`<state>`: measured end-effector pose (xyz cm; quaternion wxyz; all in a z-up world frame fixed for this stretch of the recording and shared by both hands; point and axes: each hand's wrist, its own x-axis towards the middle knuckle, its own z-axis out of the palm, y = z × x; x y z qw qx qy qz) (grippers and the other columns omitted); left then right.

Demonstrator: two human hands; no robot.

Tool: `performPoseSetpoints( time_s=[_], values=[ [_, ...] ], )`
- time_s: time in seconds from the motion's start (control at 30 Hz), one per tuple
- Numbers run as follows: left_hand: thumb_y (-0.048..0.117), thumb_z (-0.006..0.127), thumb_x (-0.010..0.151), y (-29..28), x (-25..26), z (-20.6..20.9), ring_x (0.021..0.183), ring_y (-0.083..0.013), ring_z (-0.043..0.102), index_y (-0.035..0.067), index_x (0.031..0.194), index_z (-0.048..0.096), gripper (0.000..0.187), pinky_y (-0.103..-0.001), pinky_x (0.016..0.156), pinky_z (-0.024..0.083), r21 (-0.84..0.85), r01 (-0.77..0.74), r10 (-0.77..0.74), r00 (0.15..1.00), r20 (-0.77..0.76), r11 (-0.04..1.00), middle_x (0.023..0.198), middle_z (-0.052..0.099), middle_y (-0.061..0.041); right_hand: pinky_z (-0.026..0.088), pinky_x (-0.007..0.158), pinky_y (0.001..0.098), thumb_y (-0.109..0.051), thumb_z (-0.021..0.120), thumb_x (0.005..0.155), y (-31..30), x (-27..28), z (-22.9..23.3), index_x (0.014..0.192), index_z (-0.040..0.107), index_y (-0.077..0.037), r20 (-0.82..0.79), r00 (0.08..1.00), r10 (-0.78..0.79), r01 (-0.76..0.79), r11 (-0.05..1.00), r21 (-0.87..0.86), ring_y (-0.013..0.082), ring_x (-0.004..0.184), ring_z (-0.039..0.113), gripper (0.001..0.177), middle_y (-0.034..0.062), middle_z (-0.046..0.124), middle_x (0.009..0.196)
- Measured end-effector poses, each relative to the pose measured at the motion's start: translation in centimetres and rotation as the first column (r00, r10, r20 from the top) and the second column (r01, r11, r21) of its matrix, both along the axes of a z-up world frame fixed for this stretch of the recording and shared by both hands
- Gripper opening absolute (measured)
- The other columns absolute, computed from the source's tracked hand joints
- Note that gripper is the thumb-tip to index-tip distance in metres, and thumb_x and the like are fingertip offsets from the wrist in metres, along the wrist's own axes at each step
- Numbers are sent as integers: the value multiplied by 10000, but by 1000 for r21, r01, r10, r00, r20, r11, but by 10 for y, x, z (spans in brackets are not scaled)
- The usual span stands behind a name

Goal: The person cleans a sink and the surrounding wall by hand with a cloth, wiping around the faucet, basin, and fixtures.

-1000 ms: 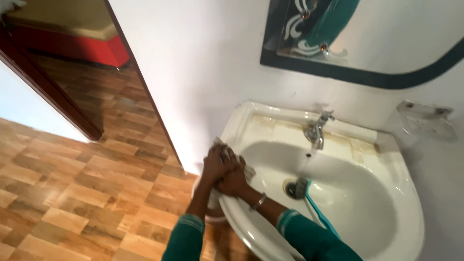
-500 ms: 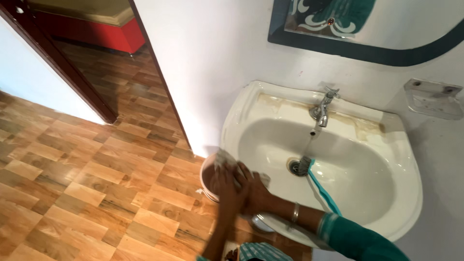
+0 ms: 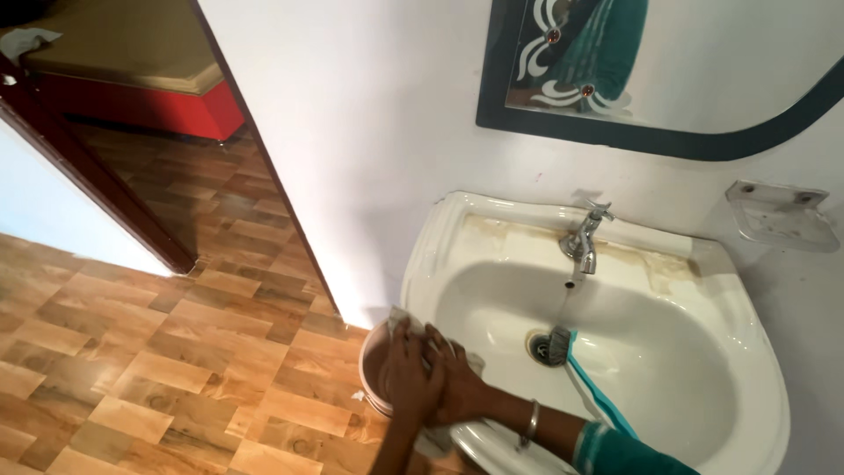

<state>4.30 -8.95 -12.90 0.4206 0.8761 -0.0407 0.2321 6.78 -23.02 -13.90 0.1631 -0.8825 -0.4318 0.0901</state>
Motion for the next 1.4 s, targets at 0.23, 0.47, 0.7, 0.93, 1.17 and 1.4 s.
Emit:
performPoseSetpoints(
  time_s=[0.23,0.47,0.7,0.93,1.17,1.4],
  values=[
    [411,683,905,36,123,-4,1237,-402,561,46,1198,645,469,-478,1007,485,18,111,-109,991,-75,994,1360,554,-211,39,1125,746,-795,701,701,51,88,5,1626,228,-217,220,933,-284,291,957,2,442,1548,-14,1189,160,130,1692],
    [428,664,872,42,167,-6,1104,-333,652,150,1192,645,424,-461,921,517,-77,137,-152,958,-244,988,1179,667,-118,85,1144,717,-702,736,625,61,116,12,1559,390,-262,218,868,-445,450,893,31,381,1557,110,1089,69,337,1623],
    [403,669,885,35,104,-22,1173,-364,616,119,1264,633,475,-450,957,535,-146,64,-85,985,-147,987,1293,585,-191,127,1153,718,-649,768,627,47,62,21,1535,442,-241,207,924,-321,320,947,41,407,1547,153,1047,117,364,1602],
    [377,655,884,6,-11,-6,1301,-356,553,135,1239,629,431,-469,950,535,-37,-160,137,928,-346,986,1528,413,-156,316,1012,710,-463,734,700,17,-25,31,1585,399,-206,93,983,-160,168,983,-78,503,1537,90,981,227,268,1643],
    [254,672,825,-23,-50,-9,1416,-477,373,79,1075,713,308,-589,1118,316,101,-41,31,995,96,994,1452,530,-165,144,1267,706,-527,739,945,-33,-52,9,1582,460,-178,236,956,173,-197,977,86,416,1664,245,778,172,389,1661],
    [305,700,882,11,50,-5,1398,-438,403,74,1152,718,355,-547,1130,335,60,95,-96,995,8,994,1390,593,-171,83,1181,675,-593,728,783,15,11,11,1679,225,-147,-130,979,-159,183,962,203,539,1560,-99,1120,240,60,1748]
  ],
)
